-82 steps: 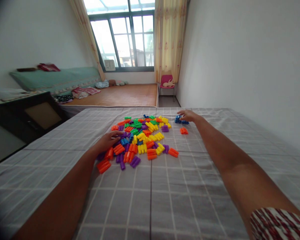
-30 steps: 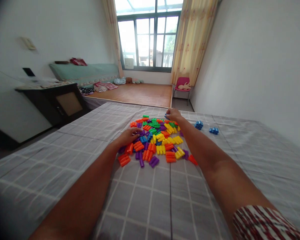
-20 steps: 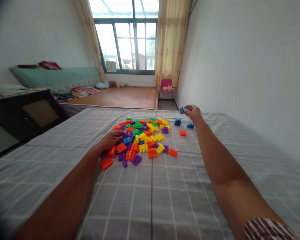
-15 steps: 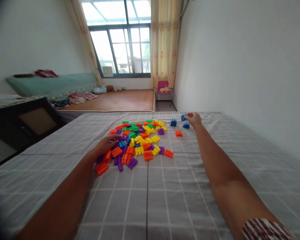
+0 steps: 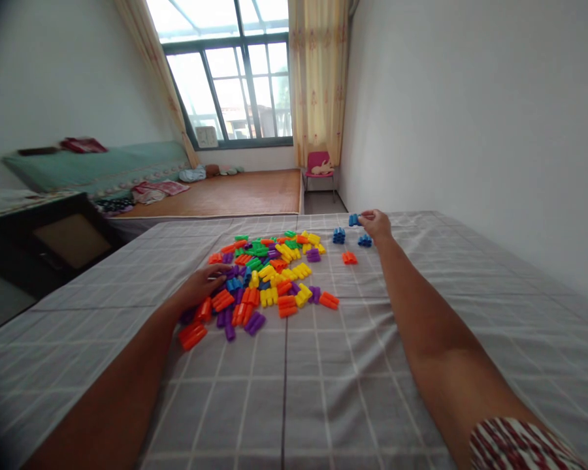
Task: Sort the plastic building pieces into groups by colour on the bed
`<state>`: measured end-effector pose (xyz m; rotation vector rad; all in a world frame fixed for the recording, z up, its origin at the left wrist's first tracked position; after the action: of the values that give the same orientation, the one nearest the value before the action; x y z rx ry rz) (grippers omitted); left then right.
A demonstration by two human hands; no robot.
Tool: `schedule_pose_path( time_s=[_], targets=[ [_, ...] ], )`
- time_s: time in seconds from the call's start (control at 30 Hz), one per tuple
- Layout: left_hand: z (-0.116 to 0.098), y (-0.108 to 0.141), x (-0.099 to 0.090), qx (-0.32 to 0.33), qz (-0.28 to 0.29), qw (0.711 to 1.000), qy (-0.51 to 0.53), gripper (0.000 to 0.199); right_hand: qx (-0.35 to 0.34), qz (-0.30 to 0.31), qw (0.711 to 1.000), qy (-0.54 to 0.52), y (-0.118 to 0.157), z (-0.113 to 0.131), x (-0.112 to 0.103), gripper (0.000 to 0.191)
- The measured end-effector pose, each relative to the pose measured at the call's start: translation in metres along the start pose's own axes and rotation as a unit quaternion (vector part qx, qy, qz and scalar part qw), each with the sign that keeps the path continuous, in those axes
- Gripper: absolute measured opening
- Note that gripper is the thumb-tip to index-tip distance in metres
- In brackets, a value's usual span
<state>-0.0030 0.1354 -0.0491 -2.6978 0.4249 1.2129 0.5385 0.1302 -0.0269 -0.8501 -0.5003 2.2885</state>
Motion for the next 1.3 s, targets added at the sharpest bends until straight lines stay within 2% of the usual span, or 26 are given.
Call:
schedule_pose_path(
  time_s=[0.07, 0.13, 0.23, 0.37, 0.57, 0.73, 0.77, 0.83, 0.9, 0.97, 1.1, 1.3],
  targets=[
    [0.000, 0.000, 0.000, 0.002, -0.002, 1.000, 0.002, 0.048, 0.031, 0.011, 0.996, -0.082, -0.002, 0.007, 0.011, 0.031],
    [0.001, -0.001, 0.000, 0.004, -0.006, 1.000, 0.004, 0.047, 0.051, 0.040, 0.993, -0.103, -0.001, 0.016, 0.026, 0.032],
    [0.003, -0.002, 0.001, 0.007, -0.009, 1.000, 0.002, 0.044, 0.063, 0.087, 0.992, -0.070, 0.001, 0.023, 0.045, 0.031],
    [0.006, -0.003, 0.003, 0.017, -0.010, 1.000, -0.003, 0.043, 0.077, 0.107, 0.991, -0.009, 0.003, 0.013, 0.052, 0.031],
    [0.007, -0.004, 0.004, 0.018, -0.009, 1.000, 0.012, 0.042, 0.013, 0.139, 0.986, 0.089, -0.002, 0.012, 0.056, 0.027],
    [0.005, -0.003, 0.003, 0.028, -0.017, 0.999, -0.001, 0.041, -0.096, 0.103, 0.971, 0.195, -0.013, 0.039, 0.039, 0.026],
    [0.004, -0.003, 0.002, 0.027, -0.019, 0.999, -0.005, 0.041, -0.120, 0.115, 0.967, 0.192, -0.013, 0.045, 0.041, 0.030],
    [0.004, -0.003, 0.002, 0.027, -0.018, 0.999, -0.007, 0.041, -0.149, 0.178, 0.957, 0.172, -0.010, 0.052, 0.052, 0.039],
    [0.004, -0.002, 0.002, 0.028, -0.016, 0.999, -0.001, 0.041, -0.157, 0.250, 0.941, 0.165, -0.004, 0.053, 0.066, 0.050],
    [0.002, -0.001, 0.001, 0.028, -0.018, 0.999, 0.002, 0.041, -0.166, 0.293, 0.924, 0.183, -0.001, 0.050, 0.076, 0.053],
    [0.001, 0.000, 0.002, 0.017, -0.014, 1.000, -0.009, 0.042, -0.181, 0.320, 0.905, 0.213, -0.001, 0.044, 0.084, 0.046],
    [-0.002, 0.002, 0.001, 0.009, -0.014, 1.000, -0.013, 0.042, -0.170, 0.339, 0.907, 0.180, 0.007, 0.047, 0.079, 0.060]
  ],
)
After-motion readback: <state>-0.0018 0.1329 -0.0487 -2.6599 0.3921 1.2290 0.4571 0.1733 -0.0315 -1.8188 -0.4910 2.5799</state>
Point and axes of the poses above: each hand's wrist, its own y-axis away from the middle knuckle, its own x-axis out of the palm, z = x × y, the point moved 10 cm from there along -y, towards the middle knuckle, and after that the axes turned 12 degrees about -x, right-handed, at the moved point
